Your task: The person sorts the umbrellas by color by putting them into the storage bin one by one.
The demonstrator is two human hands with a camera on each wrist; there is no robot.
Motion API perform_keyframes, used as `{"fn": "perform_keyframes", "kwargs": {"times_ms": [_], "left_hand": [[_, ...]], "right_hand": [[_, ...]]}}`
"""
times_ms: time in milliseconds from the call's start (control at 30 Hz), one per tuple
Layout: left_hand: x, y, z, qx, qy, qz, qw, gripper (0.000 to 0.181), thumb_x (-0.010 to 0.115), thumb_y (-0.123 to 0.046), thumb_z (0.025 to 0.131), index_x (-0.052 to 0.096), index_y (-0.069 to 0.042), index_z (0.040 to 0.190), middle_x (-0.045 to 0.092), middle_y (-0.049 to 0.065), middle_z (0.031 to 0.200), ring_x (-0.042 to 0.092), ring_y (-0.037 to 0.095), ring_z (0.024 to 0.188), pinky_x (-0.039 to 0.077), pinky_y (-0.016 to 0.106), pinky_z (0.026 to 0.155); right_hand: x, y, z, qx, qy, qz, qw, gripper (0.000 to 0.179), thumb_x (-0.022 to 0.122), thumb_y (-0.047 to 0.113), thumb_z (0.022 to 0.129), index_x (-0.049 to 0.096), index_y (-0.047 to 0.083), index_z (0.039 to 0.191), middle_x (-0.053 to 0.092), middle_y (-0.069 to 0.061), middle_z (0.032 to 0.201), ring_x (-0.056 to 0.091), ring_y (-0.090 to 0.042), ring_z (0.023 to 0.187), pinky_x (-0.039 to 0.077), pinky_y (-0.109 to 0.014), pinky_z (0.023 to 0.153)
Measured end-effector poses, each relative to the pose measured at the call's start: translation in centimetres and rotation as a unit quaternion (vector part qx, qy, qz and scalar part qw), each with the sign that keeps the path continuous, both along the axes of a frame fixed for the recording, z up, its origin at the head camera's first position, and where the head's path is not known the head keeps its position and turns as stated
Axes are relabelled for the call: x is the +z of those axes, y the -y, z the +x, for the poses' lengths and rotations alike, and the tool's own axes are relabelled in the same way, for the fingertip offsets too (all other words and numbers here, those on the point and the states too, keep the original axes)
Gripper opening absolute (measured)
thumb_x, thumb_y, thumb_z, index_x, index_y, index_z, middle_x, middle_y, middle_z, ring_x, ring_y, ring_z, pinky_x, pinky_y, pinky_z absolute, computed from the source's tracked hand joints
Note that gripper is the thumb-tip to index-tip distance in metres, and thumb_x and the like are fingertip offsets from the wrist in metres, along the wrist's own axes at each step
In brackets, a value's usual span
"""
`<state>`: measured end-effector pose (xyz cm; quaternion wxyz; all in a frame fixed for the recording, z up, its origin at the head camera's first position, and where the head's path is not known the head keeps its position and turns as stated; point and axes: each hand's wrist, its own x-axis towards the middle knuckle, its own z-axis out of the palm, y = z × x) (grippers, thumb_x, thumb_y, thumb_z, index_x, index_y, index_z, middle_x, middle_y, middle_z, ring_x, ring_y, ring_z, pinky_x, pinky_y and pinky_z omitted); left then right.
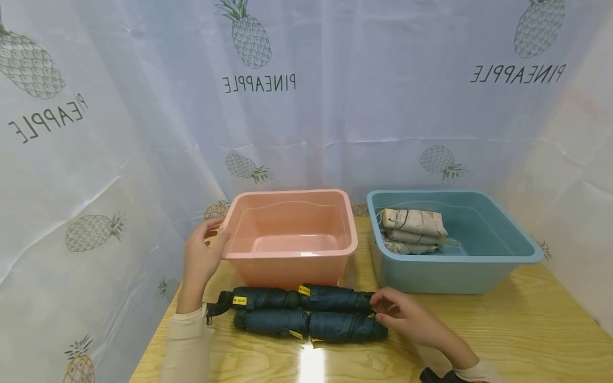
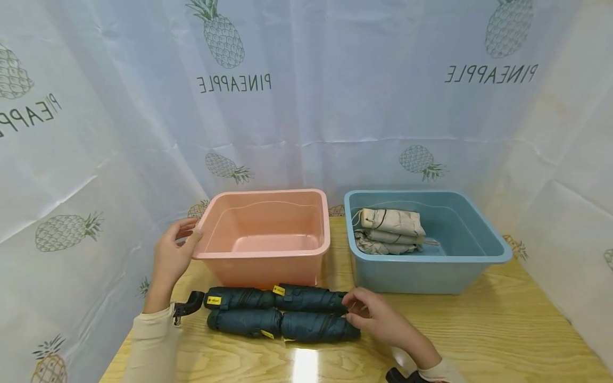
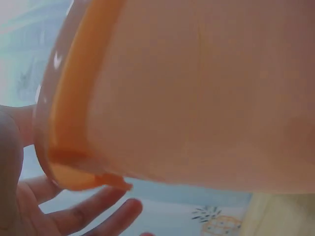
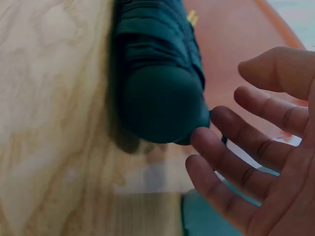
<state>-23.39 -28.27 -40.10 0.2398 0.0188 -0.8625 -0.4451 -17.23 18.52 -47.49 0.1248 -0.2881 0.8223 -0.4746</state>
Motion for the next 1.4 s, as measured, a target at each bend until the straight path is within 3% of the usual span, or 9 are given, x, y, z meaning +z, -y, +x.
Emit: {"fn": "perform_keyframes", "kwargs": {"times_ms": [167, 300, 367, 600, 767, 933, 1100, 1267, 1400], "left_hand": [[-1.2, 1.6, -0.5, -0.043, 0.055, 0.062, 0.9956, 0.053, 0.056, -0.041, 0.104, 0.051, -0.016, 0.15, 0.06, 0.018, 0.143, 0.059, 0.034, 0.127, 0.051, 0.046, 0.1], [-2.0, 2.4, -0.9, -0.097, 0.084, 0.105, 0.9861, 0.056, 0.047, -0.045, 0.107, 0.043, -0.018, 0.156, 0.057, 0.018, 0.145, 0.065, 0.02, 0.117, 0.054, 0.025, 0.088], [-2.3, 2.8, -1.1, -0.128, 0.091, 0.129, 0.9791, 0.057, 0.043, -0.045, 0.108, 0.039, -0.02, 0.158, 0.056, 0.021, 0.144, 0.067, 0.015, 0.11, 0.054, 0.021, 0.084], [-3.3, 3.5, -1.7, -0.212, 0.101, 0.195, 0.9523, 0.056, 0.036, -0.044, 0.11, 0.028, -0.027, 0.163, 0.038, 0.017, 0.157, 0.064, 0.014, 0.119, 0.054, 0.025, 0.089], [-3.9, 3.8, -2.0, -0.26, 0.103, 0.235, 0.931, 0.056, 0.036, -0.034, 0.111, 0.02, -0.03, 0.164, 0.02, 0.014, 0.168, 0.064, 0.005, 0.117, 0.055, 0.031, 0.091], [-4.0, 3.8, -1.8, -0.296, 0.093, 0.254, 0.9159, 0.063, 0.036, -0.022, 0.108, 0.014, -0.026, 0.166, 0.003, 0.01, 0.173, 0.064, 0.005, 0.116, 0.055, 0.035, 0.09], [-4.4, 3.9, -1.7, -0.332, 0.082, 0.271, 0.8999, 0.068, 0.035, -0.017, 0.104, 0.008, -0.021, 0.167, 0.001, 0.014, 0.172, 0.062, 0.008, 0.121, 0.055, 0.035, 0.091], [-4.7, 4.1, -1.8, -0.34, 0.084, 0.271, 0.8964, 0.069, 0.033, -0.016, 0.103, 0.008, -0.025, 0.167, 0.001, 0.017, 0.172, 0.061, 0.007, 0.123, 0.054, 0.036, 0.092], [-4.8, 4.2, -1.8, -0.339, 0.084, 0.268, 0.8979, 0.069, 0.033, -0.017, 0.103, 0.007, -0.023, 0.167, 0.004, 0.018, 0.171, 0.06, 0.007, 0.124, 0.055, 0.036, 0.092]], "right_hand": [[-0.7, 0.2, 0.0, -0.003, 0.005, 0.032, 0.9995, 0.031, 0.066, 0.025, 0.1, 0.062, 0.006, 0.124, 0.064, -0.014, 0.121, 0.064, -0.01, 0.101, 0.055, -0.028, 0.081], [-1.0, 0.2, 0.1, -0.009, 0.0, 0.055, 0.9984, 0.031, 0.068, 0.03, 0.098, 0.063, 0.009, 0.121, 0.065, -0.01, 0.119, 0.065, -0.013, 0.104, 0.055, -0.028, 0.083], [-1.0, 0.2, 0.2, -0.013, -0.003, 0.065, 0.9978, 0.031, 0.069, 0.032, 0.098, 0.064, 0.01, 0.12, 0.066, -0.008, 0.117, 0.065, -0.013, 0.103, 0.055, -0.028, 0.082], [-1.4, 0.0, 0.4, -0.004, 0.013, 0.072, 0.9973, 0.037, 0.07, 0.035, 0.097, 0.062, 0.011, 0.124, 0.064, -0.006, 0.115, 0.058, -0.003, 0.09, 0.05, -0.027, 0.073], [-1.8, -0.3, 0.5, 0.023, -0.001, 0.059, 0.998, 0.037, 0.073, 0.03, 0.095, 0.063, 0.013, 0.126, 0.063, 0.0, 0.099, 0.054, -0.002, 0.075, 0.048, -0.025, 0.064], [-2.1, -0.3, 0.7, 0.027, -0.037, 0.073, 0.9963, 0.039, 0.077, 0.027, 0.091, 0.064, 0.017, 0.126, 0.058, 0.006, 0.092, 0.053, 0.001, 0.072, 0.048, -0.023, 0.063], [-2.2, -0.2, 0.7, 0.022, -0.023, 0.072, 0.9969, 0.038, 0.078, 0.027, 0.09, 0.065, 0.017, 0.125, 0.059, 0.004, 0.097, 0.052, 0.001, 0.073, 0.049, -0.023, 0.062], [-2.3, -0.3, 0.6, 0.015, 0.012, 0.045, 0.9988, 0.035, 0.077, 0.023, 0.09, 0.066, 0.015, 0.122, 0.066, -0.006, 0.114, 0.056, -0.001, 0.08, 0.054, -0.025, 0.065], [-2.0, -0.1, 0.6, 0.018, 0.049, 0.022, 0.9984, 0.034, 0.075, 0.016, 0.09, 0.064, 0.01, 0.121, 0.065, -0.013, 0.112, 0.057, -0.001, 0.072, 0.051, -0.024, 0.061]]}}
